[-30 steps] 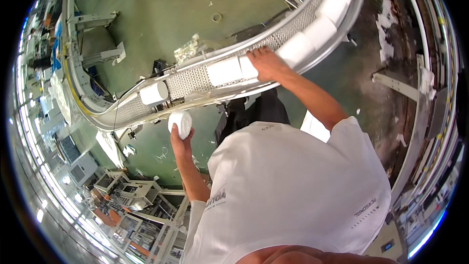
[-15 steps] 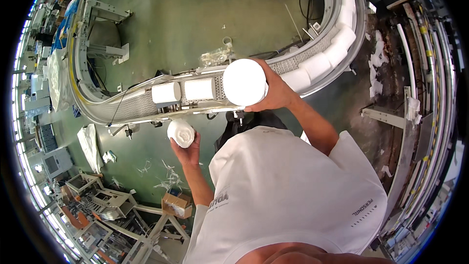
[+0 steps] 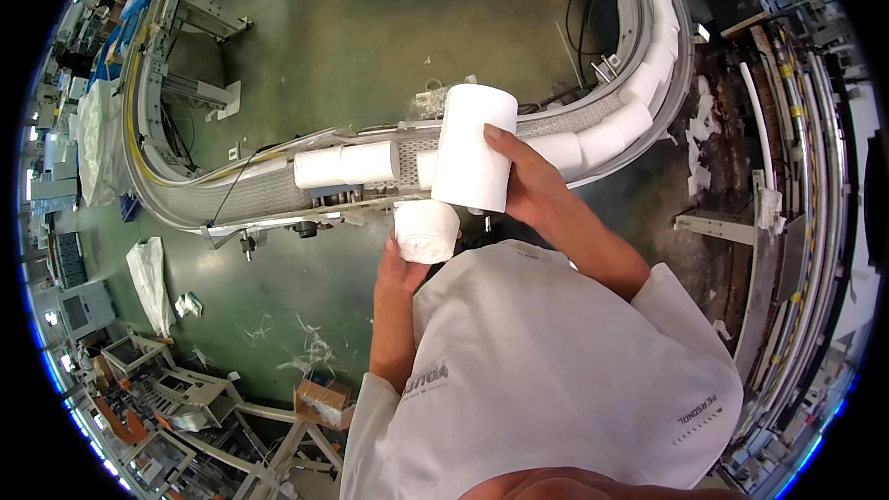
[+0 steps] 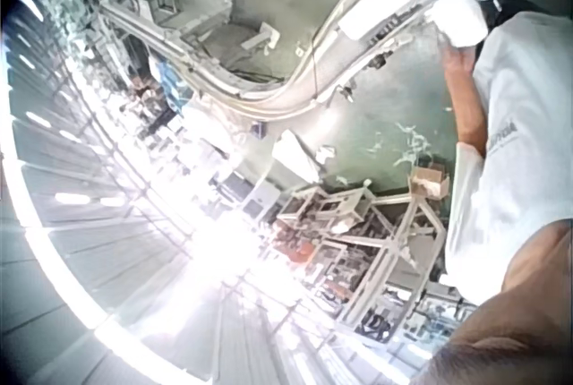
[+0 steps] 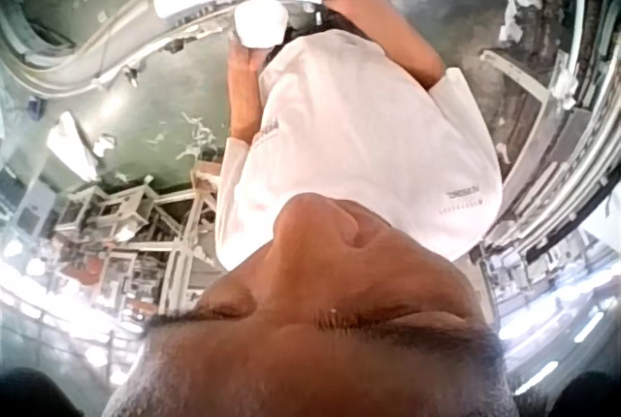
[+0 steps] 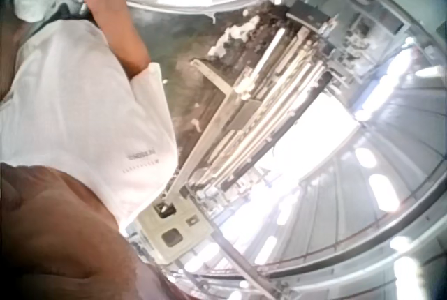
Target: The person stands by a circular conveyor belt, picks up individual white paper rolls, turns them over by hand, and places them back onto the belt.
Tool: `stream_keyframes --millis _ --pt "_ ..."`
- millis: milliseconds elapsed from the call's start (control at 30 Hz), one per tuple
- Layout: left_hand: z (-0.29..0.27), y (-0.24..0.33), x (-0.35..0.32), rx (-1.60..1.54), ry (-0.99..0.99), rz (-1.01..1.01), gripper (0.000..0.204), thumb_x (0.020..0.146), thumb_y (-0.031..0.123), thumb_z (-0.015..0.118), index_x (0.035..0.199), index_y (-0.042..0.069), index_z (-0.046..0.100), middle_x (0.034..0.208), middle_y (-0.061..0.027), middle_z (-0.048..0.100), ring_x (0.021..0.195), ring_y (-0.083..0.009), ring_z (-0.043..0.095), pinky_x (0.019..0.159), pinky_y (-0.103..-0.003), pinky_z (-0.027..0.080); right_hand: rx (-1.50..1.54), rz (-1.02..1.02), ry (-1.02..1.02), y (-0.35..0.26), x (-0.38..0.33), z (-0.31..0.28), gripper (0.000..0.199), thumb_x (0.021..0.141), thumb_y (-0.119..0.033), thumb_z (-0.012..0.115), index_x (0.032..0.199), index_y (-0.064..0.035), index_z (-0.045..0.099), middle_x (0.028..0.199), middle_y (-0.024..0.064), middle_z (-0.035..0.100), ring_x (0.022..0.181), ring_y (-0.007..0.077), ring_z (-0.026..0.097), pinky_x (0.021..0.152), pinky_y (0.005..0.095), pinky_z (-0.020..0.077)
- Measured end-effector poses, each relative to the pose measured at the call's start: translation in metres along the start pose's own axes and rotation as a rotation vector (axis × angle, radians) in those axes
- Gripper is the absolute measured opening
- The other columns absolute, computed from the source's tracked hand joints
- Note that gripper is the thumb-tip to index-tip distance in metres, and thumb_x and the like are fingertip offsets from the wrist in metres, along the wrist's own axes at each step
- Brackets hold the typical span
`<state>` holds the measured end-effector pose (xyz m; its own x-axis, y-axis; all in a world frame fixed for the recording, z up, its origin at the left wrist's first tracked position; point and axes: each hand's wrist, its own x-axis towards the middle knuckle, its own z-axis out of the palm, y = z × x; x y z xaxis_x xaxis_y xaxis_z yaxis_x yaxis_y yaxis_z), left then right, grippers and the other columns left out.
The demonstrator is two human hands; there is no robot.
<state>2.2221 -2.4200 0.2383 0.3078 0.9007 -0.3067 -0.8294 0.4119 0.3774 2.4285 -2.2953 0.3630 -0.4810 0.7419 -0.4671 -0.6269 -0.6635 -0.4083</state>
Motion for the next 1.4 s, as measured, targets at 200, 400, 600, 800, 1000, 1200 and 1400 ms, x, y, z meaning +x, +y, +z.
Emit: stream_keyframes --millis 200,400,600,800,1000,1200,1400 --pt "0.043 0.041 -0.013 0.326 -0.020 0.264 0.099 0.067 0.044 0.083 0.143 0.000 0.036 0.127 -0.0185 0.055 0.117 -0.0315 0.058 0.097 -0.046 0.048 -0.377 -0.192 0.011 0.008 -0.007 0.027 0.076 0.077 -0.029 0.081 0.131 0.0044 0.040 0.118 0.0164 0.057 0.108 0.0253 0.059 0.090 0.0401 0.0522" --pt "0.039 0.062 -0.021 0.706 -0.122 -0.086 0.114 0.061 0.034 0.085 0.151 0.002 0.024 0.120 -0.0148 0.058 0.110 -0.0235 0.058 0.097 -0.035 0.044 -1.215 -0.392 0.035 0.016 -0.009 0.030 0.097 0.075 -0.041 0.081 0.141 0.0059 0.028 0.128 0.0217 0.052 0.118 0.0329 0.053 0.099 0.0408 0.0446" --pt "0.034 0.050 -0.020 0.636 -0.113 -0.111 0.107 0.064 0.042 0.082 0.146 -0.004 0.029 0.133 -0.0154 0.051 0.123 -0.0255 0.049 0.103 -0.036 0.039 -1.458 -0.274 -0.283 0.015 -0.020 0.027 0.062 0.098 -0.035 0.052 0.145 0.0020 0.035 0.132 0.0220 0.053 0.119 0.0283 0.053 0.104 0.0345 0.0379" --pt "0.037 0.021 -0.036 0.091 -0.067 -0.100 0.097 0.066 0.044 0.076 0.141 -0.004 0.035 0.127 -0.0207 0.055 0.111 -0.0307 0.060 0.090 -0.042 0.051 -1.225 -0.258 -0.519 -0.001 -0.026 0.018 0.043 0.103 -0.024 0.044 0.141 -0.0029 0.046 0.129 0.0130 0.058 0.115 0.0188 0.054 0.100 0.0302 0.0395" --pt "0.033 0.014 -0.024 0.054 -0.155 -0.073 0.096 0.067 0.044 0.076 0.140 -0.004 0.036 0.123 -0.0212 0.056 0.107 -0.0310 0.061 0.087 -0.042 0.053 -1.225 -0.288 -0.554 -0.001 -0.031 0.023 0.044 0.102 -0.024 0.047 0.140 -0.0035 0.047 0.128 0.0133 0.058 0.116 0.0198 0.054 0.099 0.0314 0.0406" --pt "0.030 0.015 -0.021 0.105 -0.181 -0.050 0.095 0.067 0.045 0.075 0.139 -0.003 0.037 0.120 -0.0216 0.058 0.103 -0.0313 0.063 0.084 -0.043 0.054 -1.188 -0.306 -0.511 -0.007 -0.039 0.027 0.047 0.096 -0.022 0.056 0.137 -0.0016 0.049 0.127 0.0132 0.059 0.115 0.0195 0.054 0.098 0.0326 0.0421" --pt "0.026 0.017 -0.020 0.156 -0.202 -0.031 0.094 0.067 0.046 0.075 0.139 -0.003 0.038 0.116 -0.0221 0.060 0.100 -0.0315 0.064 0.082 -0.043 0.055 -1.234 -0.442 -0.494 -0.007 -0.041 0.022 0.056 0.084 -0.016 0.065 0.136 -0.0011 0.050 0.125 0.0135 0.061 0.114 0.0204 0.056 0.097 0.0330 0.0433"
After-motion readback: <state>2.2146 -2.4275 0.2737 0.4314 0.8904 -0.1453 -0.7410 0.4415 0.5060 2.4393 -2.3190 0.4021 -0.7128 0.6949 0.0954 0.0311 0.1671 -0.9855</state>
